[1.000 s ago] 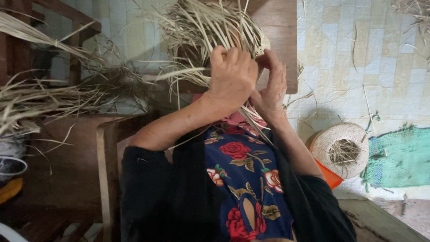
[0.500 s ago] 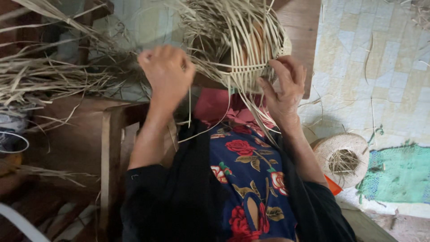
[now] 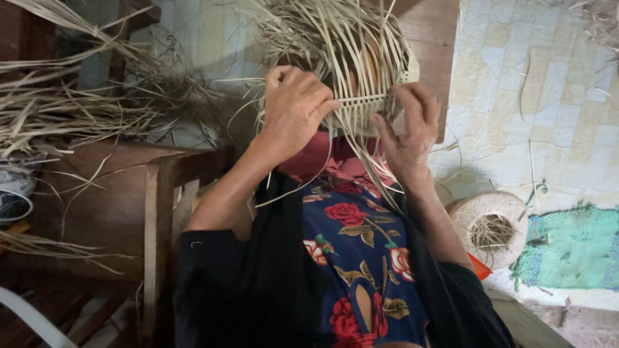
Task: The person weaves a straw hat by hand, interlacing long strips of dried plant material around a central base.
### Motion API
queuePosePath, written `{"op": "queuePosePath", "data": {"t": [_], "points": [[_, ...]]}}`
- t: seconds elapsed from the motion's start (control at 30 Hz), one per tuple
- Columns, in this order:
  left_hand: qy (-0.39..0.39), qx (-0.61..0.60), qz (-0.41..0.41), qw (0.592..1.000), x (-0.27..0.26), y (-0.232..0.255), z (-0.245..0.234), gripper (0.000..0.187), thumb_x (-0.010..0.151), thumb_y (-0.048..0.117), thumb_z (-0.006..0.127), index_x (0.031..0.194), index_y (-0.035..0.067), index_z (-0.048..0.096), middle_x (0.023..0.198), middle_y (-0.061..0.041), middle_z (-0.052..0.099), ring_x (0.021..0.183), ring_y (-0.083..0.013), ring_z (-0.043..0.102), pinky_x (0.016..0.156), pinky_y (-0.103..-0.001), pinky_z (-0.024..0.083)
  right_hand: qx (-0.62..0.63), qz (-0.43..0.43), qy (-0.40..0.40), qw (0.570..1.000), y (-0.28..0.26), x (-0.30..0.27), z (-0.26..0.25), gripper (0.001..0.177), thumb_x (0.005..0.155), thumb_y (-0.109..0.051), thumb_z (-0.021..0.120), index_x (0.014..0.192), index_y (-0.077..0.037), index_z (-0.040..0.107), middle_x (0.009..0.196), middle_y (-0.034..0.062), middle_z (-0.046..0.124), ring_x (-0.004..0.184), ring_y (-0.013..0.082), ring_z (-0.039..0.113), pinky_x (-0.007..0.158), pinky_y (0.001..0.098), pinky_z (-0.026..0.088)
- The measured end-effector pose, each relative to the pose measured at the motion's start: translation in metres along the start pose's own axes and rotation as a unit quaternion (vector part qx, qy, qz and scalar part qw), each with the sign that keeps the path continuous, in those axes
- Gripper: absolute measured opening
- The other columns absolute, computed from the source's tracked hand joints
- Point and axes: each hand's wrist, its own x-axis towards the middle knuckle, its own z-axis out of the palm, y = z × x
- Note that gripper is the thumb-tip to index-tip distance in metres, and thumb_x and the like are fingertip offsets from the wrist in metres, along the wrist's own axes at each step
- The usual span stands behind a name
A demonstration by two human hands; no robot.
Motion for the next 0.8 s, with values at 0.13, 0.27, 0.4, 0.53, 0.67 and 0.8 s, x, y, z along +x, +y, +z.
{"op": "queuePosePath", "data": {"t": [0.13, 0.27, 0.4, 0.53, 0.67, 0.8], "points": [[0.01, -0.097, -0.011, 0.995, -0.005, -0.012, 0.006, 0.024, 0.092, 0.032, 0.081, 0.081, 0.015, 0.068, 0.087, 0.001, 0.05, 0.083, -0.0254, 0.048, 0.077, -0.041, 0.037, 0.006, 0.032, 0.001, 0.999, 0.009, -0.006, 0.006, 0.059, 0.102, -0.032, 0.078, 0.142, 0.0, 0.05, 0.127, 0.0185, 0.06, 0.116, 0.037, 0.057, 0.101, 0.0508, 0.045], [-0.013, -0.142, -0.056, 0.988, -0.016, -0.02, 0.017, 0.018, 0.099, 0.031, 0.073, 0.086, 0.019, 0.071, 0.08, -0.004, 0.056, 0.07, -0.0343, 0.059, 0.063, -0.045, 0.048, 0.026, 0.058, -0.003, 0.998, 0.019, -0.014, 0.011, 0.067, 0.098, -0.032, 0.085, 0.146, -0.001, 0.05, 0.127, 0.016, 0.058, 0.117, 0.0387, 0.058, 0.109, 0.0611, 0.036], [-0.031, -0.202, -0.093, 0.974, -0.021, -0.023, 0.021, 0.009, 0.098, 0.03, 0.074, 0.097, 0.021, 0.073, 0.08, -0.001, 0.058, 0.073, -0.031, 0.065, 0.067, -0.041, 0.052, 0.02, 0.049, -0.015, 0.998, 0.02, -0.013, 0.008, 0.069, 0.098, -0.033, 0.085, 0.147, 0.0, 0.049, 0.125, 0.0168, 0.06, 0.113, 0.0384, 0.058, 0.107, 0.0601, 0.036], [-0.042, -0.245, -0.092, 0.964, -0.015, -0.025, 0.017, 0.018, 0.095, 0.024, 0.078, 0.101, 0.008, 0.073, 0.079, -0.009, 0.061, 0.072, -0.0344, 0.066, 0.066, -0.041, 0.052, 0.016, 0.042, -0.009, 0.999, 0.018, -0.011, 0.007, 0.069, 0.098, -0.033, 0.084, 0.147, 0.0, 0.049, 0.124, 0.0166, 0.061, 0.108, 0.0355, 0.058, 0.102, 0.0548, 0.04], [-0.039, -0.332, -0.1, 0.937, -0.005, -0.024, 0.013, 0.011, 0.093, 0.009, 0.078, 0.1, 0.001, 0.075, 0.079, -0.016, 0.065, 0.074, -0.0393, 0.068, 0.067, -0.041, 0.053, 0.018, 0.033, -0.003, 0.999, 0.05, -0.028, 0.023, 0.073, 0.097, -0.033, 0.087, 0.15, 0.001, 0.048, 0.124, 0.0188, 0.063, 0.106, 0.0386, 0.059, 0.106, 0.0586, 0.039], [-0.046, -0.354, -0.081, 0.93, -0.008, -0.028, 0.015, 0.01, 0.094, 0.008, 0.076, 0.1, 0.001, 0.075, 0.08, -0.015, 0.063, 0.075, -0.0364, 0.068, 0.068, -0.04, 0.053, 0.01, 0.026, -0.005, 1.0, 0.03, -0.019, 0.015, 0.071, 0.097, -0.03, 0.087, 0.148, 0.001, 0.049, 0.124, 0.0188, 0.063, 0.106, 0.0386, 0.059, 0.103, 0.0546, 0.044]]}}
